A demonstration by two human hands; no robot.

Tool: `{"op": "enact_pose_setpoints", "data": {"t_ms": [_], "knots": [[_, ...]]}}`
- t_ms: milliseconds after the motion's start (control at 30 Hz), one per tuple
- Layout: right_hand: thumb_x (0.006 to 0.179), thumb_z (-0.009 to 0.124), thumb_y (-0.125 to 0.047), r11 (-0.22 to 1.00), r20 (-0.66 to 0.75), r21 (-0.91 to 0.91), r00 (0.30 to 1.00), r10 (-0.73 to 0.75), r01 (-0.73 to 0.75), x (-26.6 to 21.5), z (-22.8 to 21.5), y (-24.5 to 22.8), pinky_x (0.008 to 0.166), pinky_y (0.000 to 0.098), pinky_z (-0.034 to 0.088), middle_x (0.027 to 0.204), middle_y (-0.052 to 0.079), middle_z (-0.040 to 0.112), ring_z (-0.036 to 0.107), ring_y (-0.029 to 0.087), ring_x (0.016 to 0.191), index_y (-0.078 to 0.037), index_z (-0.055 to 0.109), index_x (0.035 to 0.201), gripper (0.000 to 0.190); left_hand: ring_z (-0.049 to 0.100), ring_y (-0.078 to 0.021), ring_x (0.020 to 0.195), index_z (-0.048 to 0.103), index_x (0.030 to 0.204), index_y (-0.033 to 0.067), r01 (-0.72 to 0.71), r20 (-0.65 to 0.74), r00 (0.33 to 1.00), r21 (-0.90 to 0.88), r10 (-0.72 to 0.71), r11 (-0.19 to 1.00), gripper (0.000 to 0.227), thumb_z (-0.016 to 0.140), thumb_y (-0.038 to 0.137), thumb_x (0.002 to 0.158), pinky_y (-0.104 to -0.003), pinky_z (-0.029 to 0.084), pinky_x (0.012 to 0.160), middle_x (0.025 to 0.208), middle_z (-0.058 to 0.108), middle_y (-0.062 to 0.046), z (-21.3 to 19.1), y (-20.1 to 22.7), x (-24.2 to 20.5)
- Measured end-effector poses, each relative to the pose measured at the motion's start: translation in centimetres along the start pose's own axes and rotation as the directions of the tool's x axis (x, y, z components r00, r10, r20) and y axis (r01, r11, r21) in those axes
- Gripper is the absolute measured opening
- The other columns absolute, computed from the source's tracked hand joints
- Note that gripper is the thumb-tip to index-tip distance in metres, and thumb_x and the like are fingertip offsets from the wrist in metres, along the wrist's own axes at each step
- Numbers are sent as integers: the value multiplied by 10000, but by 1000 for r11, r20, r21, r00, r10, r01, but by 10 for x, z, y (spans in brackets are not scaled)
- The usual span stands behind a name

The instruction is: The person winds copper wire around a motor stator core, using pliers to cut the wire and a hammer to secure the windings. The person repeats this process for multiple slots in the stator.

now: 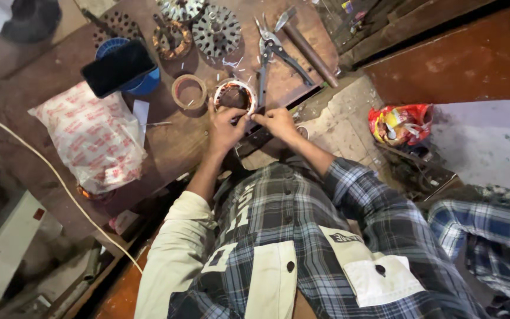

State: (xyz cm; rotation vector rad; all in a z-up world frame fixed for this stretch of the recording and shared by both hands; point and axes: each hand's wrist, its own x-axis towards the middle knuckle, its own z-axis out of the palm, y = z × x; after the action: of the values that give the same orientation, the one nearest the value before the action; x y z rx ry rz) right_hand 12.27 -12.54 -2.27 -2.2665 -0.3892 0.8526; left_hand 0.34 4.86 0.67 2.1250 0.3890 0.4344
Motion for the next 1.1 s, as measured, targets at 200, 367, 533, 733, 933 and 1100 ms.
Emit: {"op": "enact_pose_setpoints", "data": {"t_ms": [200, 367, 533, 733, 933, 1100], "knots": [[850, 780, -453, 991, 51, 31, 990, -129, 128, 9, -12, 0, 515, 331, 484, 562, 63, 646, 611, 123, 495, -54, 773, 805, 402, 689, -285, 904, 791, 993, 81, -142, 17, 990, 98, 141, 985, 211, 821, 244, 862, -617, 183, 1209, 891, 730, -109, 0, -2, -2], [872, 818, -282, 878, -69, 444, 984, -166, 179, 24, -56, 48, 730, 300, 542, 889, 83, 760, 680, 128, 794, -44, 781, 970, 259, 679, -272, 879, 765, 919, 61, -238, -92, 963, 159, 254, 958, 141, 826, 183, 884, -575, 301, 1200, 853, 731, -93, 3, 3, -6], [871, 797, -171, 800, -464, -473, 668, -582, 369, 3, -176, 73, 800, 410, 554, 944, 185, 718, 692, 341, 883, -62, 799, 985, 158, 683, -308, 913, 749, 904, 77, -392, -146, 885, 283, 443, 875, 199, 802, 212, 768, -630, 341, 1121, 881, 721, -118, -10, 13, -2], [1001, 699, -142, 738, -649, -667, 404, -644, 105, -20, -226, 66, 892, 452, 567, 1094, 207, 739, 712, 377, 991, 18, 753, 1143, 221, 666, -309, 852, 723, 903, 97, -257, -121, 944, 320, 308, 912, 129, 797, 197, 870, -667, 320, 1172, 835, 679, -122, -5, 11, -11], [949, 701, -85, 448, -798, 530, 602, -26, 721, 47, -213, 42, 661, 341, 529, 830, 127, 724, 663, 217, 711, 15, 727, 899, 114, 673, -297, 916, 664, 1048, 64, -248, -70, 957, 298, 281, 922, 246, 780, 203, 883, -666, 329, 1156, 908, 683, -102, 10, -1, -9], [970, 685, -102, 623, -153, 761, 983, -98, 181, 27, -47, -41, 568, 271, 488, 766, 37, 687, 608, 127, 618, -34, 730, 942, 87, 646, -270, 1142, 497, 1474, 13, -233, -102, 954, 343, 283, 910, 634, 769, 213, 936, -690, 317, 1173, 1238, 680, -121, 7, 12, -10]]}}
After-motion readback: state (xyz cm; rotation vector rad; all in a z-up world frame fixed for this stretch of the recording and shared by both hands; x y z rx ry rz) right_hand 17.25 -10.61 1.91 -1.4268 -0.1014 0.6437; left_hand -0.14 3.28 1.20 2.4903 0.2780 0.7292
